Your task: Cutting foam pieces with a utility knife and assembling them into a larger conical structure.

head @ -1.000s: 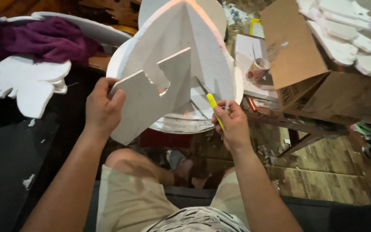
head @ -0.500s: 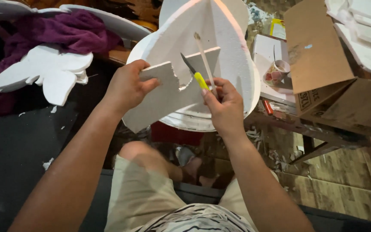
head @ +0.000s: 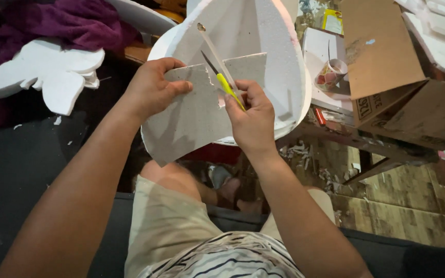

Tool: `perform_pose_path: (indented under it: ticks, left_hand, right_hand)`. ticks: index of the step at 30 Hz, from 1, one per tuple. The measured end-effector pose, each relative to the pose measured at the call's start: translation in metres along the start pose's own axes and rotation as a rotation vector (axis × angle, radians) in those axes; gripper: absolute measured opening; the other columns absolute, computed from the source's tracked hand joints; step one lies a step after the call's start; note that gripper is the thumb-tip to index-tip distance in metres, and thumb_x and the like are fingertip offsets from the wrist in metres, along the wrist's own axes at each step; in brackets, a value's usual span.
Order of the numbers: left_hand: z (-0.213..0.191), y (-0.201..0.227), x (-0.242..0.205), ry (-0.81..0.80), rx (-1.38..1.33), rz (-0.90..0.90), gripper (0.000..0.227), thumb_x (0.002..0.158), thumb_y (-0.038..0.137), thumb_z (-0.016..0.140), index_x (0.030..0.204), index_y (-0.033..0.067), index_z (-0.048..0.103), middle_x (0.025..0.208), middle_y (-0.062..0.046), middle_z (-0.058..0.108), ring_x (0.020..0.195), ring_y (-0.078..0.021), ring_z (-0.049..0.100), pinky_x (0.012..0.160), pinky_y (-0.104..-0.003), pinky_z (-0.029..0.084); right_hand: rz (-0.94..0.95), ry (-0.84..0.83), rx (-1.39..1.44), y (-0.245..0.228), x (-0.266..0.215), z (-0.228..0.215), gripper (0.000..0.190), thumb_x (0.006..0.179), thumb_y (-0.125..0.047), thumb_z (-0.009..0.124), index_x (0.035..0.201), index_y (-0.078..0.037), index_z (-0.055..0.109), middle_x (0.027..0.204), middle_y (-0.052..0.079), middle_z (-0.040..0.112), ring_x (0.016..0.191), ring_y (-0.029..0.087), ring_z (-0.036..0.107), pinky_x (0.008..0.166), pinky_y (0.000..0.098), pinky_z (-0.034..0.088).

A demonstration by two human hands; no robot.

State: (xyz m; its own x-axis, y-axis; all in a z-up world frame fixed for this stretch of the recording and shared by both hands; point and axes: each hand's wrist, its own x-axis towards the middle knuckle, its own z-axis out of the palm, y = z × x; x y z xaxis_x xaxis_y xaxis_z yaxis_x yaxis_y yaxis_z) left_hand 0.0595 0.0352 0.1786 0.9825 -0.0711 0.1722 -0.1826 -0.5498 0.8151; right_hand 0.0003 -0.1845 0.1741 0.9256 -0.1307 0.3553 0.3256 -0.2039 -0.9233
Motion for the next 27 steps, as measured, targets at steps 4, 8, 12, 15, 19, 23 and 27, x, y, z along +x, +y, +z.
perform_pose_path:
  ticks: [4,8,12,15,19,23,27]
  left_hand:
    - [0.004,-0.008,0.001,0.0,0.0,-0.018,0.036,0.082,0.033,0.089,0.111,0.0156,0.077,0.089,-0.01,0.076,0.084,-0.0253,0.074,0.069,-0.037,0.057]
    - [-0.001,-0.01,-0.005,0.02,-0.012,-0.01,0.034,0.082,0.026,0.088,0.111,0.0114,0.077,0.088,-0.012,0.075,0.081,-0.0271,0.074,0.069,-0.037,0.057]
    - [-0.003,-0.02,-0.002,0.039,0.009,0.016,0.034,0.082,0.026,0.089,0.111,0.0119,0.077,0.087,-0.013,0.074,0.081,-0.0273,0.074,0.067,-0.037,0.056]
    - [-0.001,-0.022,0.002,0.061,-0.007,0.037,0.031,0.083,0.025,0.088,0.109,0.0136,0.078,0.086,-0.01,0.074,0.079,-0.0244,0.073,0.066,-0.036,0.057]
    - [0.004,-0.021,0.002,0.065,-0.024,0.049,0.034,0.08,0.03,0.092,0.106,0.0137,0.077,0.083,-0.008,0.074,0.078,-0.0211,0.072,0.065,-0.034,0.056]
    - [0.006,-0.023,0.005,0.066,-0.021,0.009,0.033,0.078,0.033,0.092,0.103,0.0165,0.078,0.082,-0.005,0.074,0.078,-0.0197,0.072,0.065,-0.033,0.055]
    - [0.003,-0.025,0.005,0.081,-0.007,0.032,0.034,0.08,0.031,0.093,0.104,0.0135,0.078,0.083,-0.009,0.074,0.078,-0.0238,0.073,0.065,-0.035,0.056]
  right_hand:
    - [0.046,0.064,-0.026,0.01,-0.002,-0.005,0.021,0.09,-0.007,0.073,0.111,-0.01,0.073,0.068,0.001,0.06,0.062,0.007,0.053,0.06,0.021,0.047]
    - [0.096,0.134,-0.064,0.026,-0.005,-0.02,0.022,0.089,-0.01,0.073,0.111,-0.012,0.073,0.07,-0.001,0.058,0.064,0.006,0.054,0.061,0.0207,0.048]
    - [0.073,0.065,-0.034,0.036,-0.01,-0.018,0.024,0.09,-0.008,0.07,0.113,-0.013,0.072,0.067,-0.003,0.057,0.061,0.005,0.053,0.059,0.0191,0.046]
    - [0.051,0.042,-0.007,0.028,-0.011,-0.008,0.025,0.09,-0.006,0.07,0.115,-0.011,0.071,0.068,-0.003,0.055,0.063,0.005,0.052,0.059,0.0203,0.045]
    - [0.022,0.029,0.011,0.011,-0.008,0.004,0.023,0.091,-0.008,0.07,0.113,-0.01,0.07,0.067,-0.001,0.055,0.06,0.006,0.051,0.058,0.0213,0.045]
    - [0.024,0.022,-0.007,0.001,-0.007,0.011,0.023,0.09,-0.008,0.069,0.113,-0.012,0.071,0.066,-0.001,0.056,0.06,0.007,0.052,0.058,0.0211,0.046]
    - [0.032,0.036,-0.014,0.009,-0.005,0.008,0.024,0.09,-0.009,0.07,0.114,-0.011,0.071,0.066,-0.001,0.057,0.06,0.007,0.053,0.058,0.021,0.045]
